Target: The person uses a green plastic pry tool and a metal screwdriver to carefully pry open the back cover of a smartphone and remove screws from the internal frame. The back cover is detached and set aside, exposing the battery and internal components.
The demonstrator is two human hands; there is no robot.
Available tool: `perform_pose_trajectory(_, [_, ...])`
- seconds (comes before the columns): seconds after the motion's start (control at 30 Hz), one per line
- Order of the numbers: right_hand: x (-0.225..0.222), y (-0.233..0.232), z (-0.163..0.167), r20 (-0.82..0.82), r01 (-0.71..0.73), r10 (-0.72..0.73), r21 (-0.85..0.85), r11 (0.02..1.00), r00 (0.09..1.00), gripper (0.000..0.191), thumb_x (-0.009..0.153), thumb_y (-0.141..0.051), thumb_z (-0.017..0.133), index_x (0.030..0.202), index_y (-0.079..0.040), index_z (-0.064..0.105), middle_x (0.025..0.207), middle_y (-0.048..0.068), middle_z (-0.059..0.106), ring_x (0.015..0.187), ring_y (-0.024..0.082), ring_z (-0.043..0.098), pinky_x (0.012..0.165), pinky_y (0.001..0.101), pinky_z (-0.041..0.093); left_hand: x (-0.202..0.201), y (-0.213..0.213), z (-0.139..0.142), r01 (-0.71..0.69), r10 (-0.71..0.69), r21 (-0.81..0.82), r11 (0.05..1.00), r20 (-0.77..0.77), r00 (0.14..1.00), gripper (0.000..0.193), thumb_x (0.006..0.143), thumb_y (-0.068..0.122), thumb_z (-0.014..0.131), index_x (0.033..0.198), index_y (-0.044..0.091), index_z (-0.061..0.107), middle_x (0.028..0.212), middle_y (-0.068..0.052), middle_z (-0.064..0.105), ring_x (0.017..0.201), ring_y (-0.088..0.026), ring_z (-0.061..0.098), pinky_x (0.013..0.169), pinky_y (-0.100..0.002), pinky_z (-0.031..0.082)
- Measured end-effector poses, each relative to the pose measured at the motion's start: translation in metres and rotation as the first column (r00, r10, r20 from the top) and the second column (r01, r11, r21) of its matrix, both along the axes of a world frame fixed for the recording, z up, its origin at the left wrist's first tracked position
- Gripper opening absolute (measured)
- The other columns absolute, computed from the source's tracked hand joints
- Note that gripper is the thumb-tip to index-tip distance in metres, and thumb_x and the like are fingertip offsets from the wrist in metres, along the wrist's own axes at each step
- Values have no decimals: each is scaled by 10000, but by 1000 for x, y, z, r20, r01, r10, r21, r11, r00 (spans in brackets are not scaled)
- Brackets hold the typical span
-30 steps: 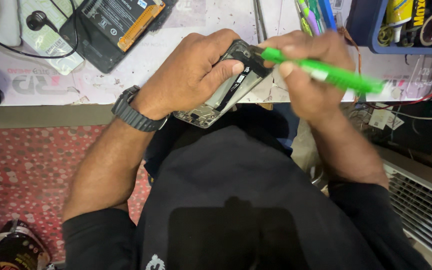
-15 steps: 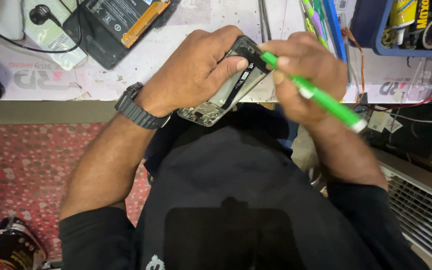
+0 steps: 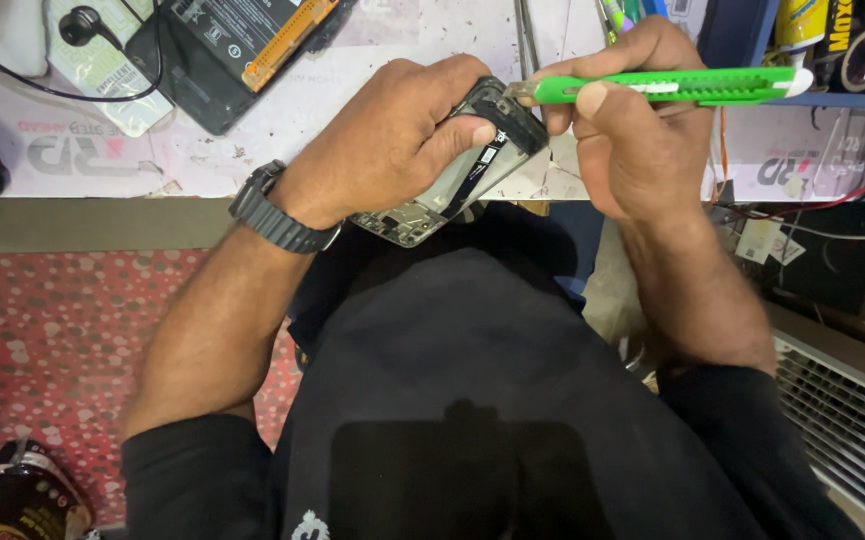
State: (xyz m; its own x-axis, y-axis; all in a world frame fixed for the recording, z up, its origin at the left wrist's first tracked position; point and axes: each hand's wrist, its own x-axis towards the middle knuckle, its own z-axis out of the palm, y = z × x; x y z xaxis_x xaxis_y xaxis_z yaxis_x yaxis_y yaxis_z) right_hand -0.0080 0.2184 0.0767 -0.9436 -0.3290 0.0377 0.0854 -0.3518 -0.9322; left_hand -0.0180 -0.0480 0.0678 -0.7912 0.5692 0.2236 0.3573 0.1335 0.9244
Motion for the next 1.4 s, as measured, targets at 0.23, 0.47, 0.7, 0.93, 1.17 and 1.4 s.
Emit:
perform_pose_trajectory(0.23, [7, 0, -7, -67, 0, 0, -2, 1000, 998, 66, 1088, 14, 605, 1149, 5, 581, 1103, 277, 723, 962, 268, 751, 809, 315, 617, 1, 1, 5, -8, 10, 27, 1000, -67, 998, 225, 1064, 208, 688, 1154, 13, 621, 842, -194, 643, 784, -380, 659, 682, -437, 487])
perform_pose_trajectory(0.47, [5, 1, -8, 106, 34, -25, -86, 996, 994, 39, 1086, 31, 596, 1125, 28, 590, 1070, 268, 719, 935, 284, 730, 813, 330, 588, 4, 4, 12, -86, 76, 55, 995, 151, 986, 355, 949, 120, 751, 1161, 35, 480, 834, -121, 705, 708, -280, 703, 617, -331, 469])
perform_pose_trajectory(0.7, [3, 5, -9, 214, 40, -14, -115, 993, 977, 25, 1087, 14, 608, 1106, 18, 591, 1067, 276, 720, 887, 266, 698, 820, 333, 558, 9, 7, 0, -129, 129, 10, 992, -38, 991, 462, 1018, 91, 825, 1236, 51, 420, 752, -123, 581, 684, -293, 625, 646, -350, 446])
perform_pose_trajectory(0.93, [5, 8, -14, 178, 44, -25, -108, 993, 984, 57, 1083, 13, 611, 1133, 1, 589, 1081, 269, 719, 890, 258, 702, 836, 330, 571, 9, 9, -5, -122, 125, 33, 992, -111, 986, 394, 1059, 94, 792, 1206, 49, 430, 763, -76, 583, 675, -261, 624, 621, -357, 426])
perform_pose_trajectory(1.17, [3, 6, -17, 38, 8, -5, -72, 997, 999, 59, 1110, -7, 612, 1157, -10, 577, 1095, 259, 726, 922, 238, 728, 809, 301, 590, 8, 12, -6, -128, 133, 39, 991, -152, 979, 396, 1050, 106, 798, 1238, 74, 451, 826, -58, 591, 680, -218, 631, 616, -339, 448])
perform_pose_trajectory(1.4, [20, -7, -15, -217, 142, -118, 96, 985, 969, 161, 1094, -2, 609, 1217, -28, 510, 1152, 273, 716, 944, 213, 728, 787, 289, 601, 10, 9, -6, -133, 140, 52, 990, -169, 976, 396, 1048, 101, 810, 1206, 70, 448, 882, -64, 594, 718, -222, 636, 651, -345, 468])
